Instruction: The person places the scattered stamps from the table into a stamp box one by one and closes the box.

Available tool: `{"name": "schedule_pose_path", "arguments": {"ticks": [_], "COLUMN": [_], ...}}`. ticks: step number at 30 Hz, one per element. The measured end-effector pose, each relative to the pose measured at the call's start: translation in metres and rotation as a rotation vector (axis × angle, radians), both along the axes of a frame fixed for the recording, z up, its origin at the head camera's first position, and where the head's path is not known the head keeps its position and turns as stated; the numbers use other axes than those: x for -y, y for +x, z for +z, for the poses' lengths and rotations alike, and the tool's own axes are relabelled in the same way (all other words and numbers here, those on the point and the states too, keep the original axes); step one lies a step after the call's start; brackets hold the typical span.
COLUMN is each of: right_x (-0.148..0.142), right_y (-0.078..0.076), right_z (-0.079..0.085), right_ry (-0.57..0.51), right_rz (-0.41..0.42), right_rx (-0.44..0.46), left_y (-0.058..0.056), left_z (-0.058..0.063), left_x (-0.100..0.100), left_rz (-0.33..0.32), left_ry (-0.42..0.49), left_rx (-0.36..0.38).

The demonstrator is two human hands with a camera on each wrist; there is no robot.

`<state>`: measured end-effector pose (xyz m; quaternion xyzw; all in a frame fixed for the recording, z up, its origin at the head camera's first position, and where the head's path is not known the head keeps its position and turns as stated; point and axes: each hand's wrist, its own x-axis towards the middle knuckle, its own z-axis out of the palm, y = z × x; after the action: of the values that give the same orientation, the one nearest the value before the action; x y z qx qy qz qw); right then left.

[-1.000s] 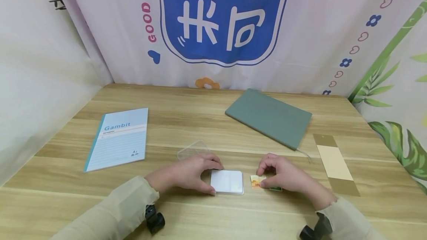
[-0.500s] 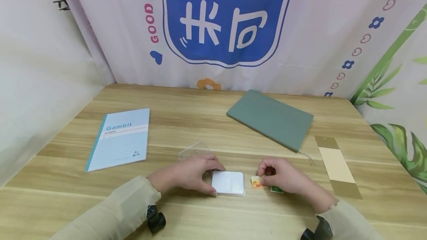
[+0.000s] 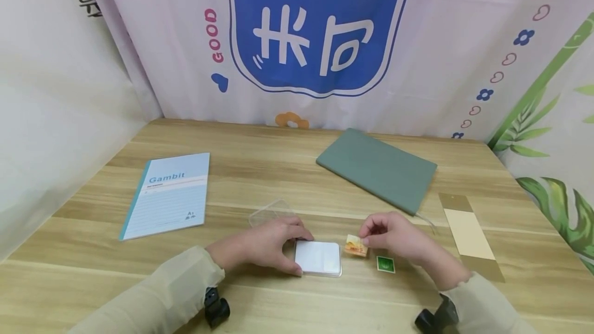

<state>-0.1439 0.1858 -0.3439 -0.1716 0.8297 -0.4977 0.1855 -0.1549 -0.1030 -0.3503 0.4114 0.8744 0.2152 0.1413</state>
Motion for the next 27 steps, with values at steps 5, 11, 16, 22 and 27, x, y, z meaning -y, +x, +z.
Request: {"name": "schedule_pose_path", "arguments": {"ticks": [5,11,16,22,27], "right_x": [0.008,0.021,0.031,0.041,0.048], "right_y": [-0.002,-0.004,-0.004,-0.004,-0.004], "right_z": [0.004,0.006,0.003,0.002,0.000], "right_ry": [-0.023,-0.028,-0.020,-0.015,-0.017], "right_rz": [0.016,0.042,0.048,0.069,0.061], "right_rx": [0.015,0.016,0.042,0.055,0.073], "left_y": [-0.001,-0.002,-0.003,-0.004,-0.004], "left_z": [-0.001,0.000,0.000,0.000,-0.001], "left_x": [0.000,-0.001,-0.002,-0.002,-0.002], "left_rz": [0.012,0.026,0.027,0.030,0.029], "left_ry": [0.003,0.010,0.010,0.009,0.007], "left_rx": [0.034,0.063,0.068,0.077,0.084]}}
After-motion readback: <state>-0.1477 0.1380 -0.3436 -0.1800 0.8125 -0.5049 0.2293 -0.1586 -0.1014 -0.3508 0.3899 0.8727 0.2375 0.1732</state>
